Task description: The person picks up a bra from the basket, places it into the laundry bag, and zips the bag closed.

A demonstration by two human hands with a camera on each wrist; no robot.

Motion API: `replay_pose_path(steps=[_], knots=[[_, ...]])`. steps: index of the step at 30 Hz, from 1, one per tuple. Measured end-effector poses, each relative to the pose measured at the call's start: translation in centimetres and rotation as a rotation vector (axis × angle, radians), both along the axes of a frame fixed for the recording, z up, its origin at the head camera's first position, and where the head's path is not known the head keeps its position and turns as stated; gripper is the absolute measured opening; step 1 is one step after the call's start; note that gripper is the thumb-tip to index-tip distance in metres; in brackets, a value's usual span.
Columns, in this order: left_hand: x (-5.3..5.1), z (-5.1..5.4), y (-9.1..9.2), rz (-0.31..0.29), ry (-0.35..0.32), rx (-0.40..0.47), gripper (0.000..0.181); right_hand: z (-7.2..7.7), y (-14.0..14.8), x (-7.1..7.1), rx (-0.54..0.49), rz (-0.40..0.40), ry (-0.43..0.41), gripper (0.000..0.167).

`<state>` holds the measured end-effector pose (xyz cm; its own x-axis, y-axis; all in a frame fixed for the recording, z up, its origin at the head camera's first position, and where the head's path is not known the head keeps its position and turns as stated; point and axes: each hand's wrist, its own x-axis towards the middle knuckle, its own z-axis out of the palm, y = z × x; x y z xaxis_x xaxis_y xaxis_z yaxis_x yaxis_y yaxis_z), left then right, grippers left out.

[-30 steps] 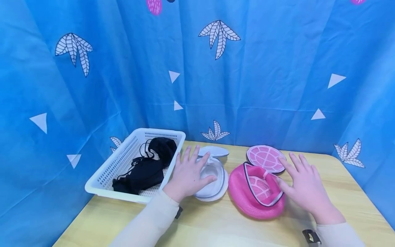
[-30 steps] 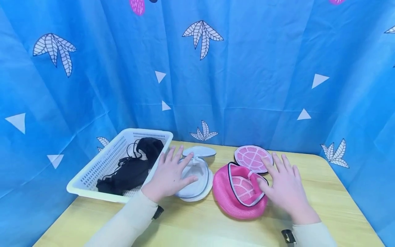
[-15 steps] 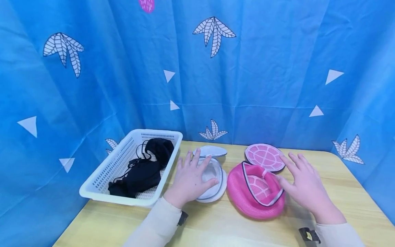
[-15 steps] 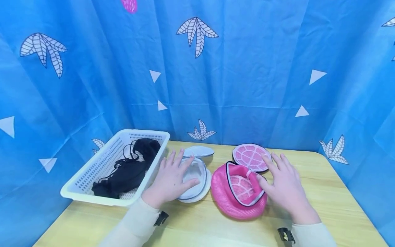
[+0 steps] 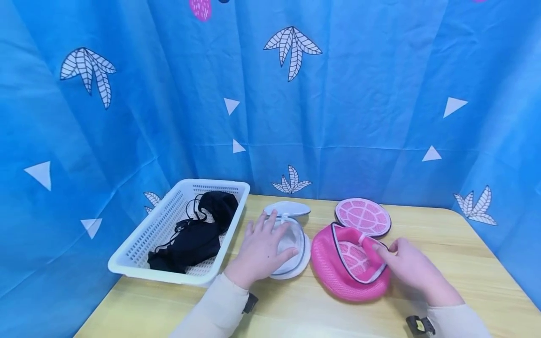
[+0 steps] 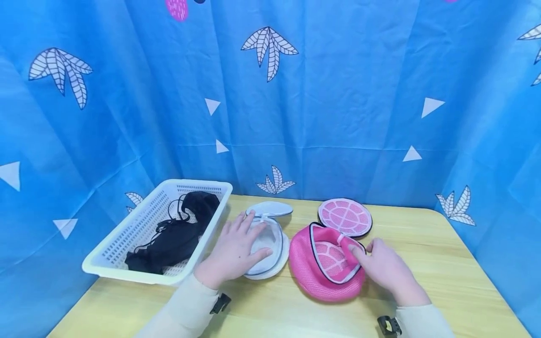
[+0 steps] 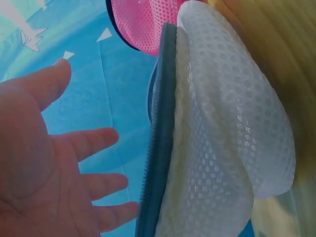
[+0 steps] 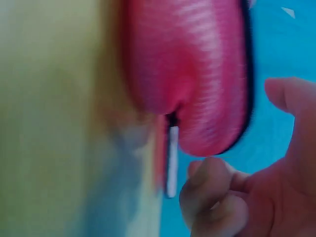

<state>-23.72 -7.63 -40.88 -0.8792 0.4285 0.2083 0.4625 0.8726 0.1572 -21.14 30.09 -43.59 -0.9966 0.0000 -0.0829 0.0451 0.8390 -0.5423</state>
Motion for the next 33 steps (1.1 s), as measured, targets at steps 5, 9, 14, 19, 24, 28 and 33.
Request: replay_pose_path(steps=[5, 9, 14, 19, 24, 28, 33], knots=[[0.0, 0.1, -0.1, -0.002, -0.007, 0.002, 0.069, -1.3, 0.2, -0.2, -0.009, 0.058, -0.056, 0.08], [-0.1, 0.3, -0.2, -0.012, -0.003, 0.01, 0.067, -1.7, 0.1, -0.3, -0.045, 0.093, -0.016, 0.075], [-0.3, 0.3, -0.3, -0.018, 0.006, 0.013, 0.064, -1.3, -0.3, -0.2, -0.116, 0.078, 0.057, 0.048], [-0.3, 0.2, -0.4, -0.021, -0.001, 0.025, 0.063, -0.8, -0.7, 0.0, -0.158, 0.038, 0.143, 0.041], [-0.4, 0.2, -0.4, -0.015, -0.007, 0.014, 0.064, -0.5, -0.5, -0.1, -0.187, -0.004, 0.198, 0.037], [-0.4, 0.2, -0.1, -0.02, -0.016, -0.024, 0.067, -0.4, -0.6, -0.1, -0.214, -0.026, 0.202, 0.048], [0.2, 0.1, 0.6, -0.059, -0.012, -0.089, 0.067, -0.5, -0.8, -0.2, -0.259, -0.047, 0.17, 0.063]])
